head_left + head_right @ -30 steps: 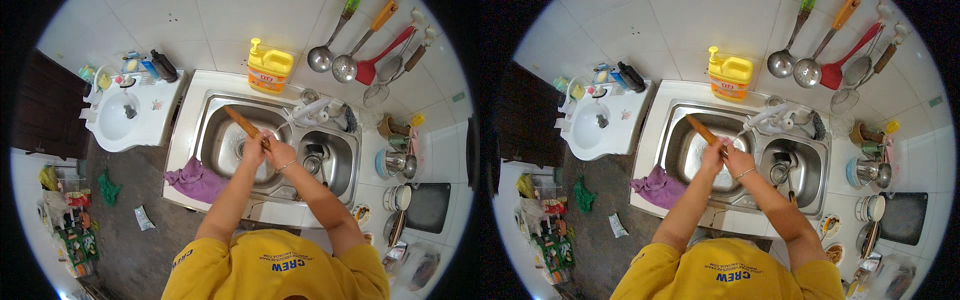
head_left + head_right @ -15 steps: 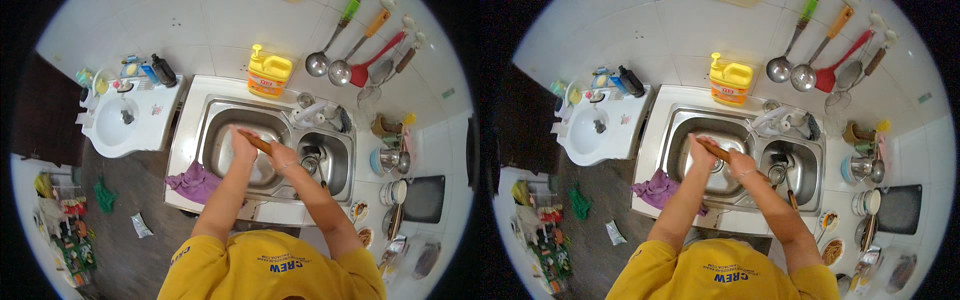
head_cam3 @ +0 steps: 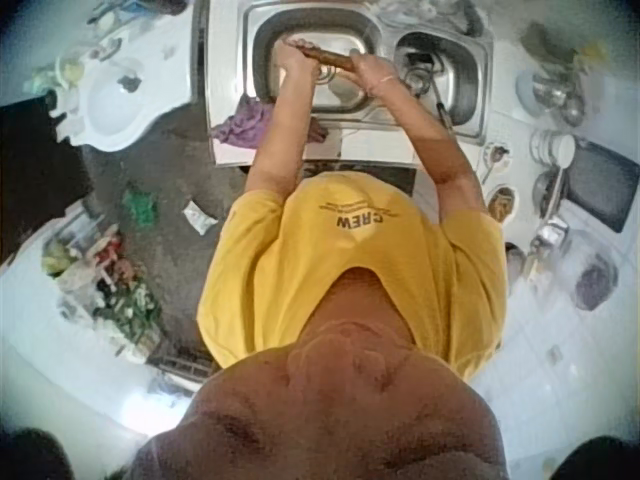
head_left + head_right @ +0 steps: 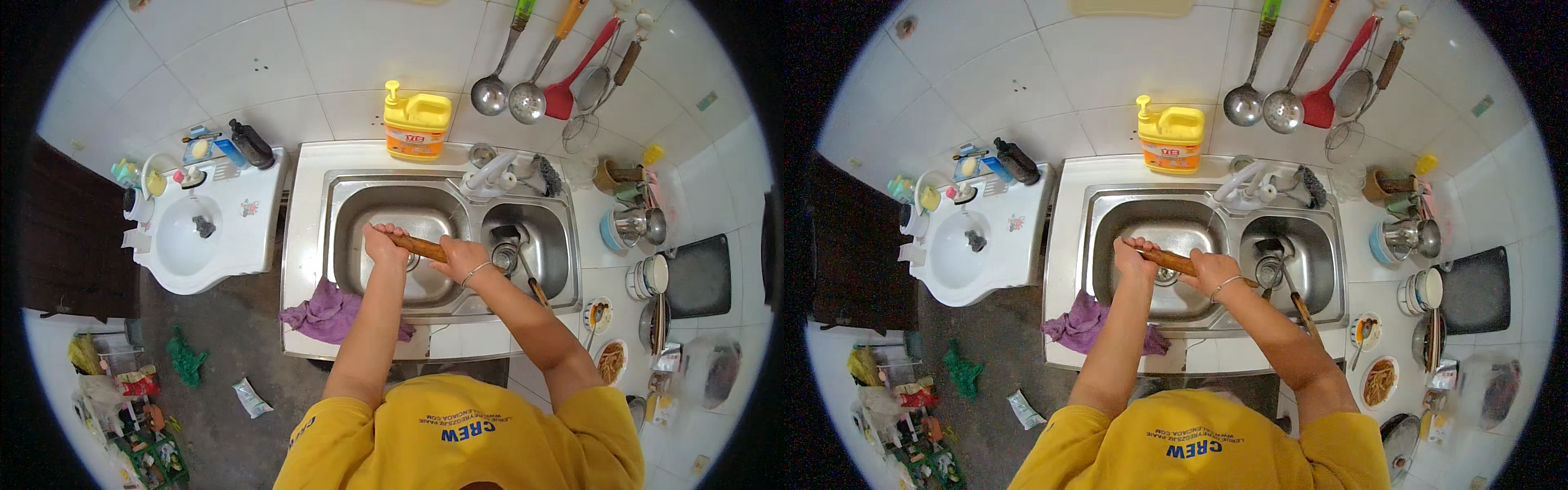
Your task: The person washes a purple cloth and a wooden rolling pin in a sink, then wipes the kitchen countertop with the cloth.
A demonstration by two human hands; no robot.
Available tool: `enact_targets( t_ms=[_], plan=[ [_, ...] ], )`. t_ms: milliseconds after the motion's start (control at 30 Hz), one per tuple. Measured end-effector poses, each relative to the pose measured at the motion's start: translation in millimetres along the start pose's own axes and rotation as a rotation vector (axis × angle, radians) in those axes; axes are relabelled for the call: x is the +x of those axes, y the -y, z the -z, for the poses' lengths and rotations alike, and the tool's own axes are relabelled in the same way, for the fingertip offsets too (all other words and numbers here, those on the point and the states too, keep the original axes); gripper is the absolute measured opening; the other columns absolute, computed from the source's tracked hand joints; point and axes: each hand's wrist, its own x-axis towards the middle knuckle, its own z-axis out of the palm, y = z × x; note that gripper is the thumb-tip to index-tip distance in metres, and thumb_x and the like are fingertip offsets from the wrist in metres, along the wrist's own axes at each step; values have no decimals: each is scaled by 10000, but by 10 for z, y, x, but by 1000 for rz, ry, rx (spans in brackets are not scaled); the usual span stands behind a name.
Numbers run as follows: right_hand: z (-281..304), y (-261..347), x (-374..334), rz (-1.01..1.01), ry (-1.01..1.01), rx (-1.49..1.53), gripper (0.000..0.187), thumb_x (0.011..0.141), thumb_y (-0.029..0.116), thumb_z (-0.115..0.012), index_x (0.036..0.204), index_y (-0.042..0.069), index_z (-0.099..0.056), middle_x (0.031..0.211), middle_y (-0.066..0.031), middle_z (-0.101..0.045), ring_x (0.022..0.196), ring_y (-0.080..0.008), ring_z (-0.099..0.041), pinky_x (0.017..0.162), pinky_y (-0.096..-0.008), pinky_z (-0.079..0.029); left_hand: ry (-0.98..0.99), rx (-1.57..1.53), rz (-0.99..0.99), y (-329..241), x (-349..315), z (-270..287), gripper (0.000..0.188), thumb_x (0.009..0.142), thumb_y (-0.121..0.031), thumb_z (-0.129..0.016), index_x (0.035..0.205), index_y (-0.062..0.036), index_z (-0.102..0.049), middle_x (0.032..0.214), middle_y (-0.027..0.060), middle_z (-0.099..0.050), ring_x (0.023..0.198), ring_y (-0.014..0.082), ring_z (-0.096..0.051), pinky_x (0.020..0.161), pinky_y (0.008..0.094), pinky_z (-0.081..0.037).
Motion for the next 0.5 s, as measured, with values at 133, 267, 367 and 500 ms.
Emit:
enact_targets(
  t_ms=[133,267,367,500],
  plan=[
    [47,49,-22,-57,98,175,391,708,375,-705,809,37,-537,744,-156,-621,656,-310,-610,590,-402,-485,84,42,10,33,16,6,359,910,-366,-427,654,-129,-342,585,26,-380,492,175,-371,515,343,-379],
    [21,-4,4,-215,341,604,346,691,320,-723,759,32,-544,622,-103,-581,504,-205,-558,480,-331,-447,394,118,103,-6,-23,-34,355,901,-383,-516,691,-133,-375,613,15,-396,525,162,-395,551,343,-396],
    [-135,-1,-33,-303,504,988,323,691,297,-723,756,38,-541,531,-40,-512,416,-120,-473,382,-279,-369,544,211,223,53,-192,34,293,877,-353,-580,745,-135,-435,624,7,-413,558,156,-425,589,347,-411],
    [-403,166,30,-391,375,928,294,680,283,-678,755,8,-606,586,-94,-577,475,-177,-540,439,-318,-431,388,378,157,266,55,366,221,863,-246,-571,716,-148,-436,562,-21,-415,493,131,-432,505,314,-419]
  ],
)
